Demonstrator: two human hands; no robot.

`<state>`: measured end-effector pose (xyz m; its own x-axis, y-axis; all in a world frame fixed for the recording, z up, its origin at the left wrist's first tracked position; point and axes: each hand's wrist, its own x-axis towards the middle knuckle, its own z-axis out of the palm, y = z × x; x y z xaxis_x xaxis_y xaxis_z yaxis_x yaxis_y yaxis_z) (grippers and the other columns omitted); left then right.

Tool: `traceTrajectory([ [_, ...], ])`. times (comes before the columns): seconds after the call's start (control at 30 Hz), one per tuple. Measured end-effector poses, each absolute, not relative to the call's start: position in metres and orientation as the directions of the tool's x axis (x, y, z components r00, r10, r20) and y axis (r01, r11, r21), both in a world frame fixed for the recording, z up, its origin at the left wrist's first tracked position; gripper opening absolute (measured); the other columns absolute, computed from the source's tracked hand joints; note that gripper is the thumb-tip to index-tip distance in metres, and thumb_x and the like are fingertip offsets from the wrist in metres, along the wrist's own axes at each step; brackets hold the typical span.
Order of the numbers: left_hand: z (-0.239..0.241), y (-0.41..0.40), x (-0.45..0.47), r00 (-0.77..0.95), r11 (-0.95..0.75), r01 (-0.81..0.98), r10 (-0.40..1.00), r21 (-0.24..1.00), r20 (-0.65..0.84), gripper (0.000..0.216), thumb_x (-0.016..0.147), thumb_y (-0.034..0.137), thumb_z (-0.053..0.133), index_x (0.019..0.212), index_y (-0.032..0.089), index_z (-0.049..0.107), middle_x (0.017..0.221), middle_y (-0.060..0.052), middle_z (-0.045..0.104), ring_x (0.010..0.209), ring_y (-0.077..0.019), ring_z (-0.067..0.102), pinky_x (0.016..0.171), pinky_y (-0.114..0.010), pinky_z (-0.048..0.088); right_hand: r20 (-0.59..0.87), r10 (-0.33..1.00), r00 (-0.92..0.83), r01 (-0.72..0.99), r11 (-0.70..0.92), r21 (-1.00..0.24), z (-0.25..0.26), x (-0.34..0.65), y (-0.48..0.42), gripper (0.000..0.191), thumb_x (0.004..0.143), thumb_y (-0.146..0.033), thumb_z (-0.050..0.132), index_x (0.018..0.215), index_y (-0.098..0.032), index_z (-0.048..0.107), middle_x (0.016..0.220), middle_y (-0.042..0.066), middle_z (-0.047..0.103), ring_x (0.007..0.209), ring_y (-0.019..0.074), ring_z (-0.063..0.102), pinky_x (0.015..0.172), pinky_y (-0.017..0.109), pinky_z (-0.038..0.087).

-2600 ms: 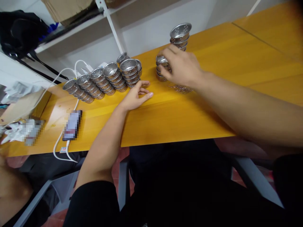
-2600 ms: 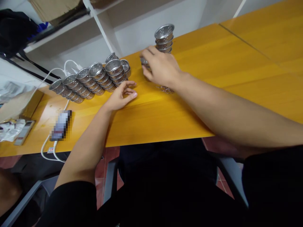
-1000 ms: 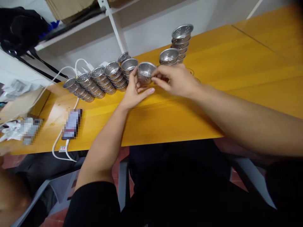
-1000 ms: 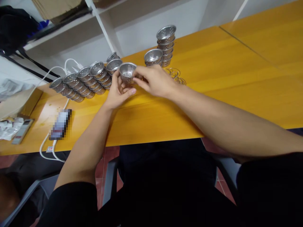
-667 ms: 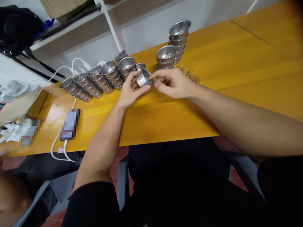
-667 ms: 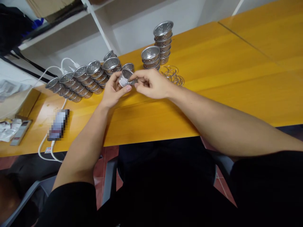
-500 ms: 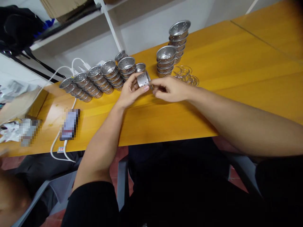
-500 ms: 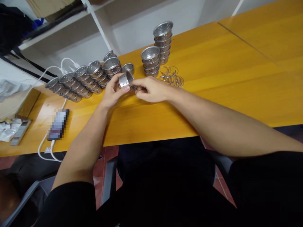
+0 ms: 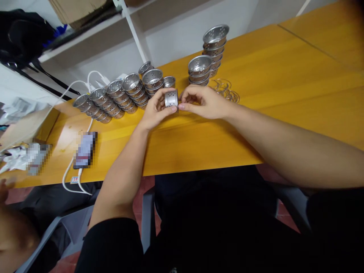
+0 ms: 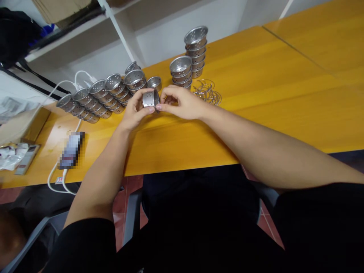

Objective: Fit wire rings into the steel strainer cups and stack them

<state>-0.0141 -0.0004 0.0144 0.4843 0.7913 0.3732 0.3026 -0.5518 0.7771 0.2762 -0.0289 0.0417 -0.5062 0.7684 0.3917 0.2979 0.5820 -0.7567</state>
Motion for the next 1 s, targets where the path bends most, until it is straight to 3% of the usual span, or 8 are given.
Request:
traceTrajectory([
  [0.17,0.013,-0.003,-0.015,0.512,-0.538,0.319,0.79,0.78,0.336,0.116,0.082,0.111,0.095,0.167,0.038,0.07,0.162,-0.013,0.081,0.148,-0.0359,0.085,0.126,-0.056,0.074,0.402,0.737,-0.543,0.199,0.579,-0.791,0.037,0.277,-0.023,0.053,0.102,-0.074,0.104,0.098,-0.029,0.077,0.115,0.009,0.083,0.112,0.0353,0.08,0.111,0.056,0.072],
  [0.33,0.013,-0.007,-0.01,0.537,-0.55,0.318,0.776,0.772,0.332,0.117,0.079,0.108,0.1,0.165,0.034,0.071,0.165,-0.015,0.081,0.149,-0.0349,0.085,0.131,-0.056,0.072,0.343,0.743,-0.575,0.316,0.588,-0.745,0.05,0.288,-0.025,0.038,0.098,-0.056,0.11,0.094,-0.03,0.084,0.119,0.01,0.084,0.118,0.0376,0.082,0.119,0.06,0.071],
  [0.47,0.013,-0.008,-0.007,0.55,-0.545,0.295,0.769,0.785,0.327,0.118,0.076,0.107,0.102,0.163,0.033,0.07,0.167,-0.016,0.079,0.151,-0.0364,0.084,0.133,-0.057,0.072,0.321,0.753,-0.575,0.397,0.599,-0.696,0.057,0.296,-0.025,0.037,0.097,-0.059,0.111,0.094,-0.031,0.087,0.123,0.01,0.084,0.12,0.0393,0.082,0.121,0.063,0.069],
  [0.6,0.01,-0.008,-0.008,0.528,-0.507,0.292,0.793,0.811,0.306,0.123,0.069,0.109,0.104,0.159,0.035,0.067,0.17,-0.014,0.075,0.156,-0.037,0.082,0.133,-0.058,0.071,0.308,0.718,-0.625,0.319,0.594,-0.738,0.056,0.302,-0.022,0.042,0.1,-0.067,0.106,0.095,-0.031,0.087,0.118,0.01,0.083,0.113,0.0372,0.082,0.113,0.059,0.071],
  [0.7,0.005,-0.006,-0.009,0.503,-0.487,0.292,0.81,0.823,0.301,0.119,0.068,0.107,0.106,0.153,0.035,0.065,0.162,-0.013,0.077,0.146,-0.0345,0.085,0.127,-0.056,0.074,0.306,0.732,-0.609,0.335,0.587,-0.737,0.056,0.303,-0.022,0.042,0.103,-0.067,0.105,0.095,-0.03,0.086,0.119,0.011,0.083,0.114,0.037,0.081,0.112,0.058,0.071],
  [0.87,0.005,-0.007,-0.008,0.442,-0.43,0.25,0.848,0.867,0.293,0.111,0.07,0.102,0.11,0.14,0.031,0.062,0.136,-0.008,0.079,0.112,-0.0233,0.084,0.1,-0.04,0.073,0.332,0.784,-0.524,0.566,0.612,-0.552,0.073,0.319,-0.019,0.029,0.105,-0.047,0.103,0.098,-0.029,0.081,0.132,0.016,0.083,0.129,0.0427,0.079,0.121,0.06,0.068],
  [0.93,0.008,-0.01,-0.006,0.444,-0.404,0.246,0.855,0.881,0.268,0.106,0.075,0.101,0.109,0.138,0.029,0.064,0.129,-0.006,0.081,0.106,-0.0203,0.081,0.095,-0.035,0.068,0.21,0.818,-0.535,0.706,0.569,-0.422,0.082,0.332,-0.012,0.028,0.107,-0.04,0.102,0.1,-0.027,0.079,0.127,0.018,0.083,0.124,0.0429,0.079,0.115,0.058,0.066],
  [1.0,0.012,-0.013,-0.004,0.468,-0.408,0.258,0.846,0.876,0.257,0.098,0.083,0.098,0.106,0.138,0.027,0.067,0.125,-0.006,0.083,0.1,-0.0173,0.077,0.091,-0.032,0.063,-0.01,0.88,-0.474,0.842,0.45,-0.296,0.089,0.345,-0.005,0.029,0.111,-0.038,0.101,0.1,-0.024,0.078,0.111,0.015,0.085,0.109,0.0387,0.079,0.101,0.052,0.063],
])
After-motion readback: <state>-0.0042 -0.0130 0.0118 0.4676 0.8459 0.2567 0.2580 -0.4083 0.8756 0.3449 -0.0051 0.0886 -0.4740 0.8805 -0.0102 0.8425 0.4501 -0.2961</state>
